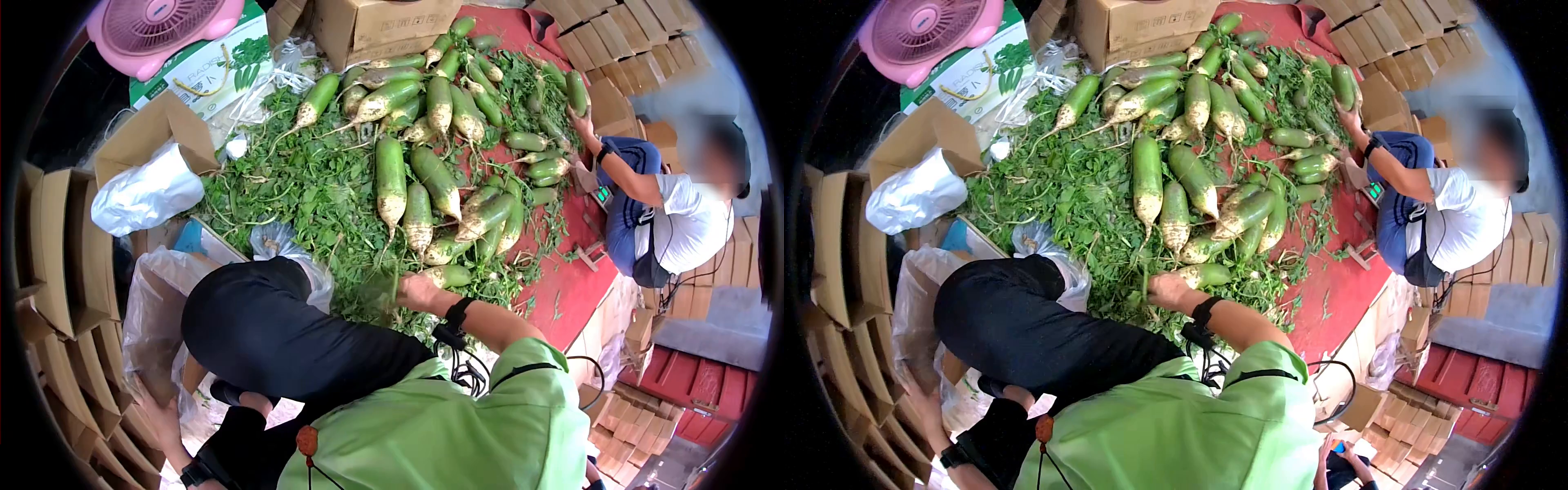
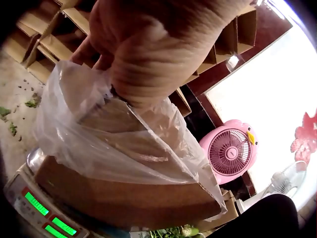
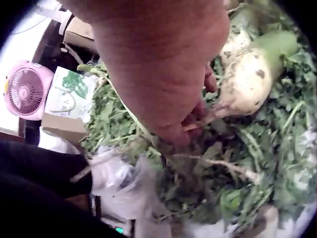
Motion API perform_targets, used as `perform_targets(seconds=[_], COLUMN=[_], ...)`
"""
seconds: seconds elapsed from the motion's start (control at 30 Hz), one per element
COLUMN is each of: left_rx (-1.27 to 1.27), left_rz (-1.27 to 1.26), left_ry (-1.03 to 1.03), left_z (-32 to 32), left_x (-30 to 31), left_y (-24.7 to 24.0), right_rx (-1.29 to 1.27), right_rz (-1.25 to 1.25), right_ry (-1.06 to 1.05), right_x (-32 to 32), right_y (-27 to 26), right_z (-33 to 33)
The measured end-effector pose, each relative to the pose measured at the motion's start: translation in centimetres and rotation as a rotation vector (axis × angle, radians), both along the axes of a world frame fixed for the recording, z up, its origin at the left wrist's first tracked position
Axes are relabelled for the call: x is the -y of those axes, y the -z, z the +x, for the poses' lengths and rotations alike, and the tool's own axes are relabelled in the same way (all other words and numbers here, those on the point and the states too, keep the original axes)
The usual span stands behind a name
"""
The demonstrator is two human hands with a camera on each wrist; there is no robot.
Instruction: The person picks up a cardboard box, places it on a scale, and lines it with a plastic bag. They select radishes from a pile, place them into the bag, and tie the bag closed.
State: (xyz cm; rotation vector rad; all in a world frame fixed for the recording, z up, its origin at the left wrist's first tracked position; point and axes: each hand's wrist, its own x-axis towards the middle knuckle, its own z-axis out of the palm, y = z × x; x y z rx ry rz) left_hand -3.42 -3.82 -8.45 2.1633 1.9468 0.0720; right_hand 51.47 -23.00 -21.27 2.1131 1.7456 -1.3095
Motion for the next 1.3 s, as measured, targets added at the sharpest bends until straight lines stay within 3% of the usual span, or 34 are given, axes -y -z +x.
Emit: perform_targets(seconds=[0.03, 0.1, 0.17, 0.23, 0.3, 0.37, 0.43, 0.5, 0.53, 0.63, 0.67, 0.7, 0.77, 0.8, 0.83, 0.87, 0.93, 0.97, 1.03, 1.17, 1.3], left_rx=[-0.001, 0.063, 0.069, 0.067, 0.041, 0.010, -0.021, 0.025, 0.024, 0.074, 0.070, 0.065, 0.045, 0.026, 0.029, 0.045, 0.060, 0.067, 0.074, 0.051, -0.078], left_rz=[-0.001, 0.012, 0.013, 0.015, -0.015, -0.006, 0.009, 0.015, 0.014, 0.022, 0.009, -0.003, 0.024, 0.045, 0.048, 0.028, 0.010, 0.007, 0.005, -0.047, 0.088], left_ry=[-0.009, -0.010, -0.009, -0.013, -0.020, -0.030, -0.040, -0.050, -0.054, -0.067, -0.076, -0.084, -0.058, -0.024, -0.032, -0.040, -0.062, -0.071, -0.098, -0.098, -0.186], left_z=[0.0, 0.8, 1.0, 1.1, 2.0, 2.0, 2.3, 2.6, 2.6, 2.1, 1.9, 1.6, 1.3, 1.3, 1.4, 1.4, 1.4, 1.4, 1.4, 0.5, 4.3], left_x=[0.2, 0.1, 0.1, 0.3, 0.5, 0.4, 0.3, 0.4, 0.4, 0.3, 0.3, 0.3, 0.3, 0.3, 0.2, 0.2, 0.3, 0.3, 0.4, 0.4, -0.5], left_y=[-0.1, -0.3, -0.2, -0.7, -1.3, -1.2, -1.1, -1.3, -1.2, -0.7, -0.6, -0.6, -0.5, -0.4, -0.4, -0.5, -0.6, -0.6, -0.8, -1.5, -6.3], right_rx=[0.064, -0.092, -0.306, -0.413, -0.077, 0.307, 0.441, 0.402, 0.115, -0.082, 0.158, 0.155, 0.424, 0.357, 0.325, 0.279, 0.122, -0.148, -0.114, -0.585, -1.099], right_rz=[0.034, 0.003, 0.085, 0.348, 0.401, 0.152, -0.123, -0.235, -0.405, -0.249, -0.174, -0.172, -0.019, -0.086, 0.071, 0.247, 0.419, 0.516, 0.712, 0.620, 0.960], right_ry=[0.019, 0.069, 0.330, 0.503, 0.412, 0.415, 0.435, 0.592, 0.846, 0.967, 0.872, 0.865, 0.729, 0.686, 0.584, 0.784, 0.912, 1.063, 0.853, 0.983, 0.920], right_x=[-0.3, -4.3, -7.5, -8.5, -7.9, -6.4, -3.8, -1.3, -0.8, 1.7, 1.7, 1.7, 0.2, -0.9, -0.5, -0.6, -1.1, -2.3, -4.1, -7.0, -11.8], right_y=[0.7, -1.7, -3.1, -2.9, 0.1, -1.5, 0.0, 1.9, 2.5, 8.1, 8.4, 8.4, 4.1, 0.9, 0.0, -0.1, 0.3, -1.0, -5.0, -11.0, -13.8], right_z=[-0.9, -1.8, -2.0, -1.3, 2.1, 4.1, 6.0, 6.6, 6.9, 6.1, 5.6, 5.6, 5.2, 5.5, 6.5, 7.5, 11.0, 11.4, 11.4, 9.5, 8.9])
